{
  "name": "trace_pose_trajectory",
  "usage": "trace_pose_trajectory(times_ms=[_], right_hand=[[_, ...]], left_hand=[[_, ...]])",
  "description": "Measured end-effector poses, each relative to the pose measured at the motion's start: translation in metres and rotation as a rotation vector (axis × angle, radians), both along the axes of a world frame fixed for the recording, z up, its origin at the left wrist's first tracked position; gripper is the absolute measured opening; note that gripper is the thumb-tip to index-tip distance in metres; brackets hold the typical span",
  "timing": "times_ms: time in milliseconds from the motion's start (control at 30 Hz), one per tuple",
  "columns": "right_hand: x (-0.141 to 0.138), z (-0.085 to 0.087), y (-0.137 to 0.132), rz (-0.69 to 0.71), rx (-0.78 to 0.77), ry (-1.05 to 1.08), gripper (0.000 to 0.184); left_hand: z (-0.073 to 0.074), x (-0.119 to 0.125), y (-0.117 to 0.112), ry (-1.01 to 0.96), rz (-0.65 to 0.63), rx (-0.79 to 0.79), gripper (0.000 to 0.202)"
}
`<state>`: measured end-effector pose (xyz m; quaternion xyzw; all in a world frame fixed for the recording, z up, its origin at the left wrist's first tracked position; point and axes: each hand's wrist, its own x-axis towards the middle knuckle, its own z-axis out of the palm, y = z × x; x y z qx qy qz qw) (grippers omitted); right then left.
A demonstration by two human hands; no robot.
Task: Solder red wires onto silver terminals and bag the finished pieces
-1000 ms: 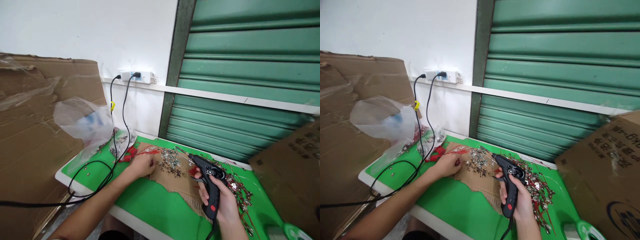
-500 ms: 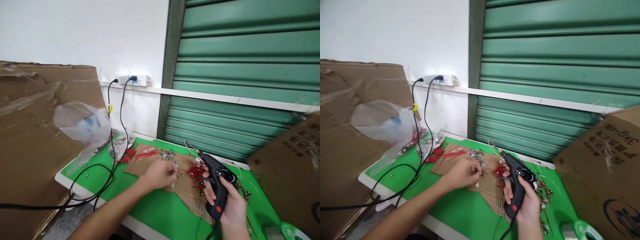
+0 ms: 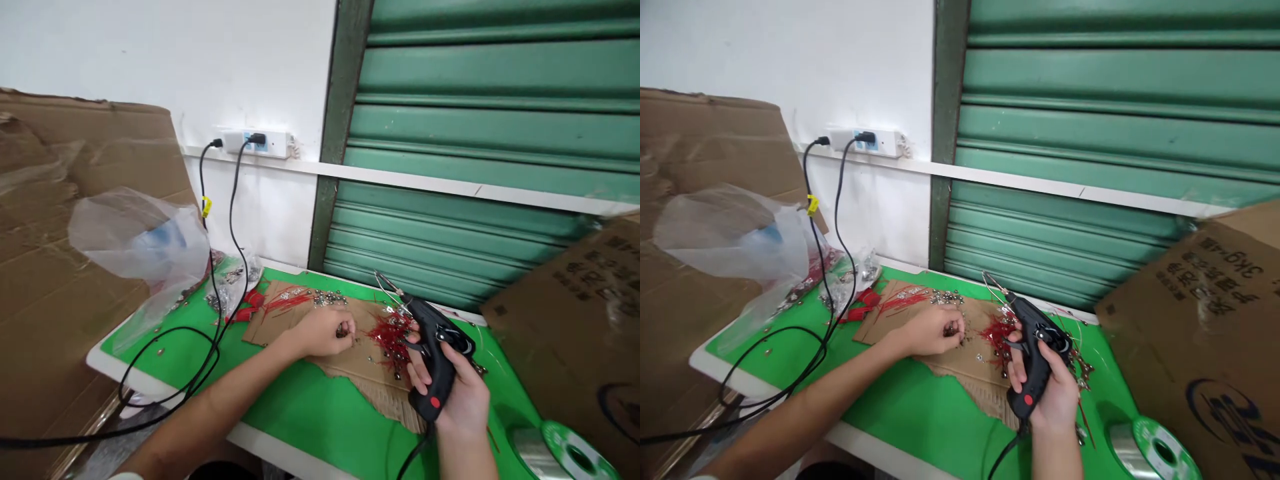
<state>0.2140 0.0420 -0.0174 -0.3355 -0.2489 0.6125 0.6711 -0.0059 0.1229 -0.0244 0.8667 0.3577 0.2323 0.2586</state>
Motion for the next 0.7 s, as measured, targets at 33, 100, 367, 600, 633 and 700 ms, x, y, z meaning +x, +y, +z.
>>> trace_pose_trajectory(times_ms=[33,100,367,600,633,700], right_hand=[[-0.001,0.0,0.0,-0.005,0.003,-0.001,0.026],[-0.002,0.001,0.001,-0.01,0.006,-0.006,0.026],[-0.004,0.007,0.0,-0.028,-0.007,-0.031,0.028],[-0.007,0.011,-0.002,-0.023,-0.017,-0.038,0.029],[-0.007,0.012,-0.002,-0.024,-0.018,-0.039,0.029],[-0.007,0.012,-0.002,-0.028,-0.019,-0.037,0.03]], left_hand=[[-0.003,0.0,-0.001,0.013,-0.02,-0.012,0.009],[-0.007,0.003,-0.006,0.053,-0.055,-0.053,0.011],[-0.014,0.012,-0.019,0.094,-0.19,-0.008,0.012],[-0.024,0.018,-0.015,0.173,0.022,0.003,0.011],[-0.024,0.018,-0.014,0.177,0.059,0.006,0.012],[-0.023,0.018,-0.014,0.173,0.107,0.014,0.012]])
